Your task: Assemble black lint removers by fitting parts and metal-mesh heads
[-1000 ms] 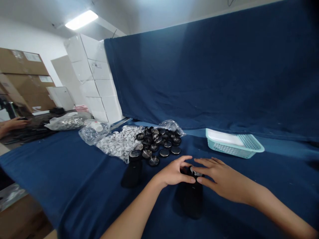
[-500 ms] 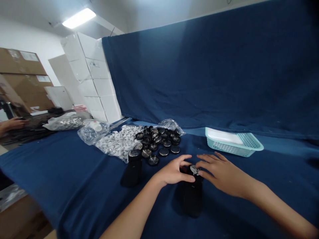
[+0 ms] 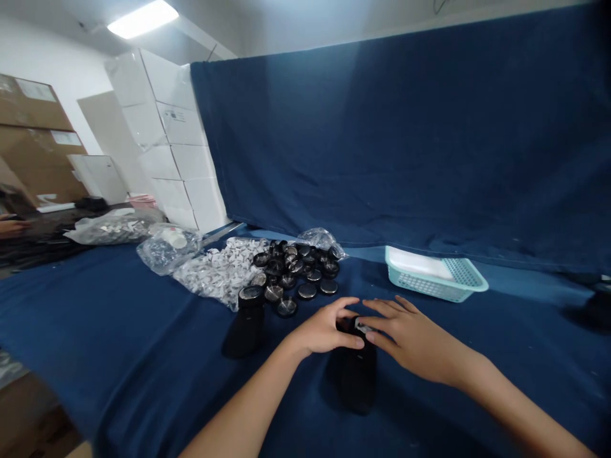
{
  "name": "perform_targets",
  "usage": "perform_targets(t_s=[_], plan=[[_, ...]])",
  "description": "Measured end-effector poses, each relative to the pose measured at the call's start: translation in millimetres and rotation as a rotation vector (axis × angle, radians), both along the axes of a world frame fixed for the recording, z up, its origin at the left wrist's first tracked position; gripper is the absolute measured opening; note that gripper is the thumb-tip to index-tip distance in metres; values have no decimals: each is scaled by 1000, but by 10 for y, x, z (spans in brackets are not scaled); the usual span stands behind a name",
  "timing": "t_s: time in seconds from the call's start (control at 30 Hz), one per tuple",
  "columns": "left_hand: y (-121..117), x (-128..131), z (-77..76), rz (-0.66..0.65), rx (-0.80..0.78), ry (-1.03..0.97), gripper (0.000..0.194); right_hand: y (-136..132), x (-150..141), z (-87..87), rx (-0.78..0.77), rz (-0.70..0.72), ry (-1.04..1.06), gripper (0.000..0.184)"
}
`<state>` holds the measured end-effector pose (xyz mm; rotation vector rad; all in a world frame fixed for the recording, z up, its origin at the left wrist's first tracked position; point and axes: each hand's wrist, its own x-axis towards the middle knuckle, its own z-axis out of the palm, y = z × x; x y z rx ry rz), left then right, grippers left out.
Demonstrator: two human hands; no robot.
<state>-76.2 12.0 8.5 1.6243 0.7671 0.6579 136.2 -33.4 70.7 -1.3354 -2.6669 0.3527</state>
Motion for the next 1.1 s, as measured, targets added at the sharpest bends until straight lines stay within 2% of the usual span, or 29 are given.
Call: perform_targets(t_s=[0.1,0.2,0.43,0.57,0.63,0.7,0.8,0.87,0.97,1.03,1.1], plan=[[-9,5,3,12,-8,11,94,46,0,-70,44,-37,-23,43],[-15,2,1,8,-24,7,96,42,10,-66,24,-57,-5,46],[50,-13,-116,-1,0,-12,101,-171,-117,36,-50,-97,54,48],[54,-18,-133,13,-11,3,98,-218,-254,-49,-108,-169,115,55],[38,-18,-126,29,-5,-20,96,-207,-320,-112,-62,-187,96,54],[20,-14,-118,35,17,-54,93,-169,-399,-136,53,-213,56,48],[-2,-3,-111,30,58,-69,84,-6,-586,-55,216,-246,45,40],[-11,3,-111,31,56,-16,73,206,-769,45,238,-214,72,37],[-29,4,-105,60,47,80,63,642,-1087,129,194,-124,49,37],[-47,-3,-94,95,62,107,68,934,-1278,80,142,-44,12,42],[-63,-10,-83,118,66,125,74,1157,-1422,-41,65,41,-34,50]])
